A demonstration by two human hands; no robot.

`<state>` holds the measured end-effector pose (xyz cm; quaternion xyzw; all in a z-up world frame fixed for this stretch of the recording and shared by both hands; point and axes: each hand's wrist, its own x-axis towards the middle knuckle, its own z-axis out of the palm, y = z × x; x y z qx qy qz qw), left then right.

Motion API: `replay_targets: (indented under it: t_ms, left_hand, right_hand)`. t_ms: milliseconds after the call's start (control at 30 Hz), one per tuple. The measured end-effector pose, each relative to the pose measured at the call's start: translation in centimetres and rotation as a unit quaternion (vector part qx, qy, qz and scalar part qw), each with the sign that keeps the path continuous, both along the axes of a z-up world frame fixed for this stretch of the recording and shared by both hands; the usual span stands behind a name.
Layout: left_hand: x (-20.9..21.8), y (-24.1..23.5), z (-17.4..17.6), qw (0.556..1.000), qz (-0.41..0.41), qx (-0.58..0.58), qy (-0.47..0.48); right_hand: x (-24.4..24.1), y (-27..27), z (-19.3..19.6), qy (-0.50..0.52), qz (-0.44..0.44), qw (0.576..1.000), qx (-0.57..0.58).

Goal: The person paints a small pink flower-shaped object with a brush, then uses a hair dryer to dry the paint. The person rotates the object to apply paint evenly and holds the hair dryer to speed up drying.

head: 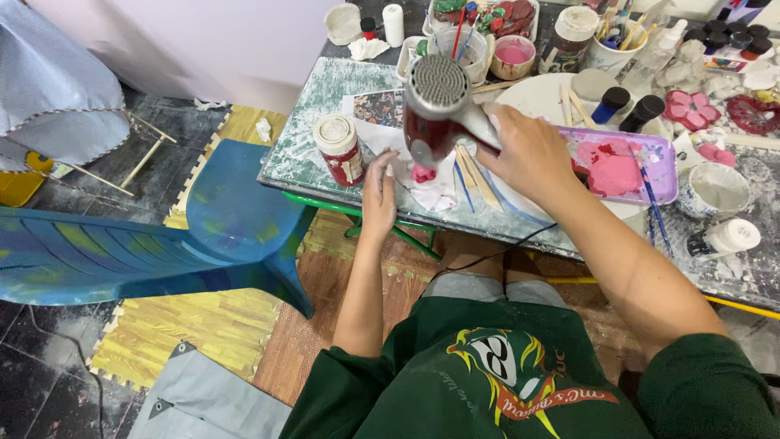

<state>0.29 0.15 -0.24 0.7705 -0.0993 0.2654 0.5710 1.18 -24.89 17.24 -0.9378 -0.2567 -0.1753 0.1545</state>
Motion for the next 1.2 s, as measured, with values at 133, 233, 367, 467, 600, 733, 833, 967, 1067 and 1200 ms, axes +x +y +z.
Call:
replay_targets:
  t_ms: [133, 233, 367, 467, 600, 733, 833, 967, 1067, 1200]
  left_hand:
    - [-0.1, 0.2, -0.3, 0.998, -0.001, -0.061, 0.018]
    - [0.2, 0.1, -0.6, 0.998, 0.011, -0.066, 0.016]
    - [0.3, 0.2, -0.9, 0.997, 0.006, -0.076, 0.019]
    - [0.4, 0.3, -0.9, 0.996, -0.01, -0.088, 0.003]
    - [0.3, 0.4, -0.7, 0.997, -0.008, -0.078, -0.007]
    - [0.3, 0.2, -0.8, 0.997, -0.003, -0.073, -0.002]
    - [0.4, 0.3, -0.9, 0.998, -0.002, -0.064, -0.009]
    - [0.3, 0.5, -1.1, 0.995, -0.034, -0.089, -0.012]
    - [0.0, 0.2, 0.1, 0.998, -0.058, -0.022, -0.003]
    - [-2.0, -3.4, 2.9, 0.998, -0.004, 0.062, 0.005]
  right_hand:
    - [-0.2, -1.4, 0.1, 0.04, -0.013, 0.999, -0.001]
    - [-0.5, -1.4, -0.5, -0.019, 0.016, 1.0, -0.007]
    - [-1.1, -1.0, -1.5, -0.028, 0.042, 0.999, 0.0]
    - [-1.9, -0.7, -2.2, -0.025, 0.028, 0.999, 0.002]
    - [-3.0, -2.0, -2.8, -0.047, -0.005, 0.999, 0.008]
    - [-2.7, -2.8, -3.2, -0.06, -0.027, 0.997, 0.031]
    - [-2.5, -1.8, -3.3, -0.035, -0.038, 0.997, 0.055]
    - [-3.4, -0.5, -3.4, -0.012, -0.038, 0.998, 0.056]
    - [-4.6, -0.1, -3.7, -0.027, -0.045, 0.998, 0.046]
    - [-5.9, 0.3, -4.6, -0.103, -0.021, 0.994, 0.024]
